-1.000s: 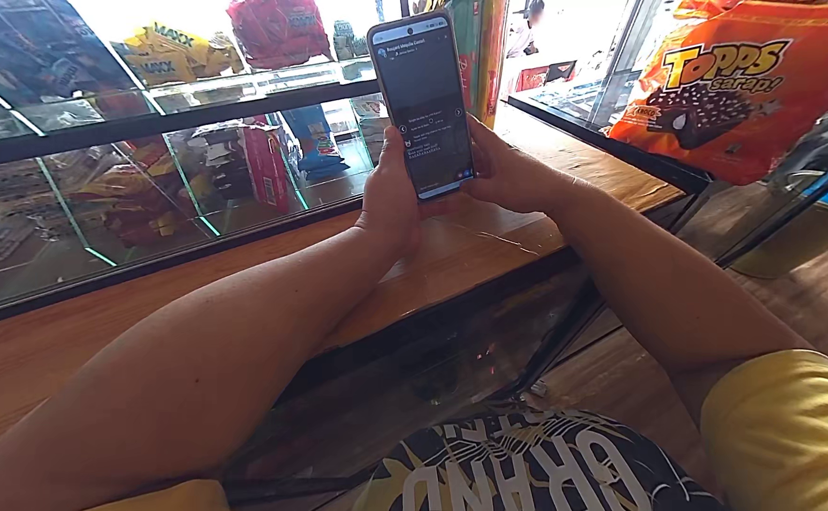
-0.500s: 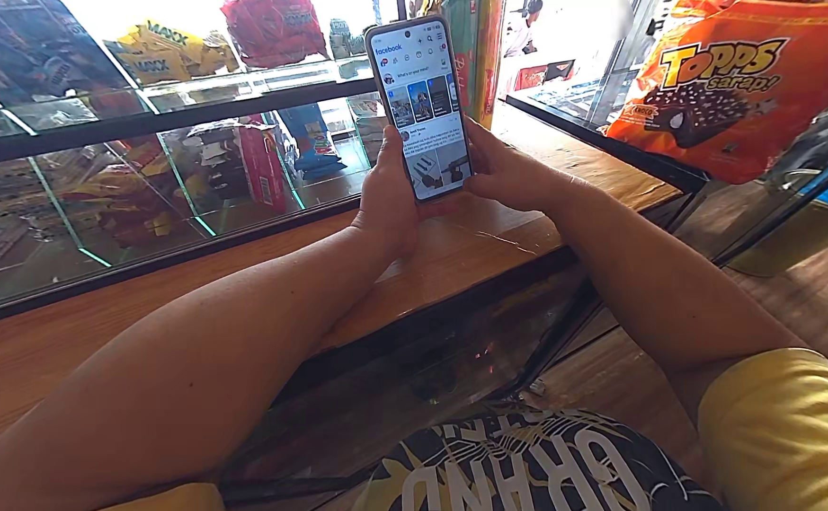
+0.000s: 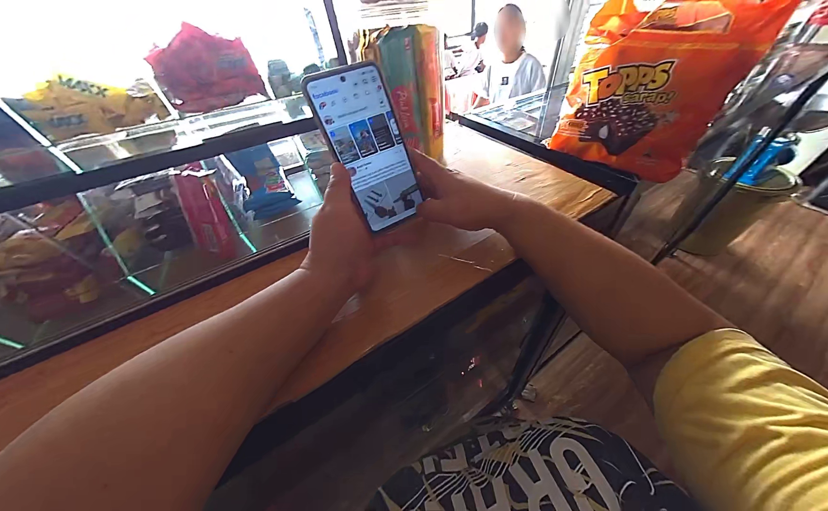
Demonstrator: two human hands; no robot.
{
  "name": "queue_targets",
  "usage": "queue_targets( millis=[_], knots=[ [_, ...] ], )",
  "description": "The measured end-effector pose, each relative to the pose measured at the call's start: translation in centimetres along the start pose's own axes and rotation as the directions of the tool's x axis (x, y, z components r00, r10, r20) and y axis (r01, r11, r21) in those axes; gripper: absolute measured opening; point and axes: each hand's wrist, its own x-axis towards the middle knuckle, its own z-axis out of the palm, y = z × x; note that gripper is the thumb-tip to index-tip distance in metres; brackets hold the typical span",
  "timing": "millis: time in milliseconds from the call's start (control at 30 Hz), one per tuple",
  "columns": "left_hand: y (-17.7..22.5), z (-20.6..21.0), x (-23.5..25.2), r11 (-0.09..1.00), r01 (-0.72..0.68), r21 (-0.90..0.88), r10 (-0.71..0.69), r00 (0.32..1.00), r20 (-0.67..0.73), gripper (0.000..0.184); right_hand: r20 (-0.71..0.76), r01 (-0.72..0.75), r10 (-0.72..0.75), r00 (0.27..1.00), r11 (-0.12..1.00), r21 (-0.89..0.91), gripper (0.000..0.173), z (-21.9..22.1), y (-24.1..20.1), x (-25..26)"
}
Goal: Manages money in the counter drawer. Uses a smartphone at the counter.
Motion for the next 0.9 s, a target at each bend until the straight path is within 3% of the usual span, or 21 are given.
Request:
queue_targets(
  millis=[567, 633, 700, 900],
  knots=[
    [-0.03, -0.04, -0.04, 0.999, 0.025, 0.034, -0.025, 1.0, -0.007, 0.065, 0.005, -0.055, 0.056, 0.998, 0.998, -0.036, 0.082, 0.2, -0.66, -0.2],
    [-0.07, -0.04, -0.04, 0.999, 0.037, 0.019, -0.037, 0.999, -0.02, 0.058, 0.011, -0.052, 0.052, 0.999, 0.998, -0.047, 0.082, 0.14, -0.62, -0.2],
    [-0.26, 0.09, 0.1, 1.0, 0.029, 0.011, -0.029, 0.998, -0.064, 0.037, 0.011, -0.062, 0.062, 0.998, 0.997, -0.043, 0.081, 0.15, -0.75, -0.24],
    [-0.09, 0.3, 0.24, 0.999, 0.04, 0.033, -0.036, 0.993, -0.112, 0.046, 0.019, -0.034, 0.035, 0.999, 0.998, -0.047, 0.083, 0.06, 0.09, 0.0]
  ],
)
